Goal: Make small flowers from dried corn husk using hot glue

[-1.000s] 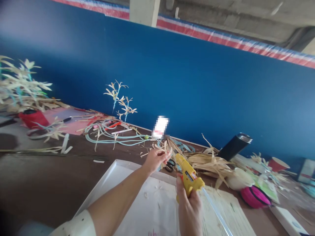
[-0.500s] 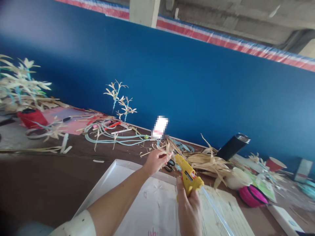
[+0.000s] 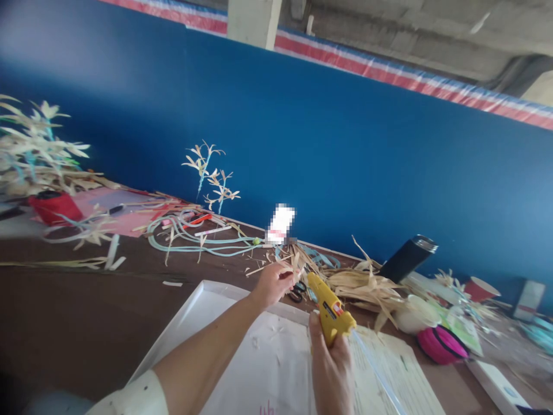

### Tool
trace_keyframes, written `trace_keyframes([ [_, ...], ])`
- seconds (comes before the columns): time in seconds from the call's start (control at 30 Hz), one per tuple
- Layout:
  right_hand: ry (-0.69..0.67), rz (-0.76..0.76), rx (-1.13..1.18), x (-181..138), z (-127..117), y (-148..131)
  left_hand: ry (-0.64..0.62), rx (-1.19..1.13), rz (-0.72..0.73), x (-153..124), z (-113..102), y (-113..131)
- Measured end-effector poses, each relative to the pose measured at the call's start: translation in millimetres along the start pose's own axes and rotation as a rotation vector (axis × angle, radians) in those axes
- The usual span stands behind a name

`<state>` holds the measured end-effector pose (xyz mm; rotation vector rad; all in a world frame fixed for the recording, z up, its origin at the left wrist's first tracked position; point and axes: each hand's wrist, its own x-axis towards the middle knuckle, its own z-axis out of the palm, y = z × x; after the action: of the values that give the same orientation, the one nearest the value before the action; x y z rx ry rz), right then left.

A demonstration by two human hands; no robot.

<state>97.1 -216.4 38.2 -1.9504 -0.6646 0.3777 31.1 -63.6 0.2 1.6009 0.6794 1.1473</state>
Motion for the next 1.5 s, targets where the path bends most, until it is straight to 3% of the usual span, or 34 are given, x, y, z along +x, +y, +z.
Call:
trace_keyframes([
  [0.57, 0.017, -0.001, -0.008, 2.3, 0.8, 2.2, -0.029, 0.115, 0.075, 0.2, -4.4, 3.0],
  [1.5, -0.007, -0.026, 0.043, 1.8, 1.4, 1.2, -0.006, 0.090, 0.078, 0.0, 0.4, -5.2],
])
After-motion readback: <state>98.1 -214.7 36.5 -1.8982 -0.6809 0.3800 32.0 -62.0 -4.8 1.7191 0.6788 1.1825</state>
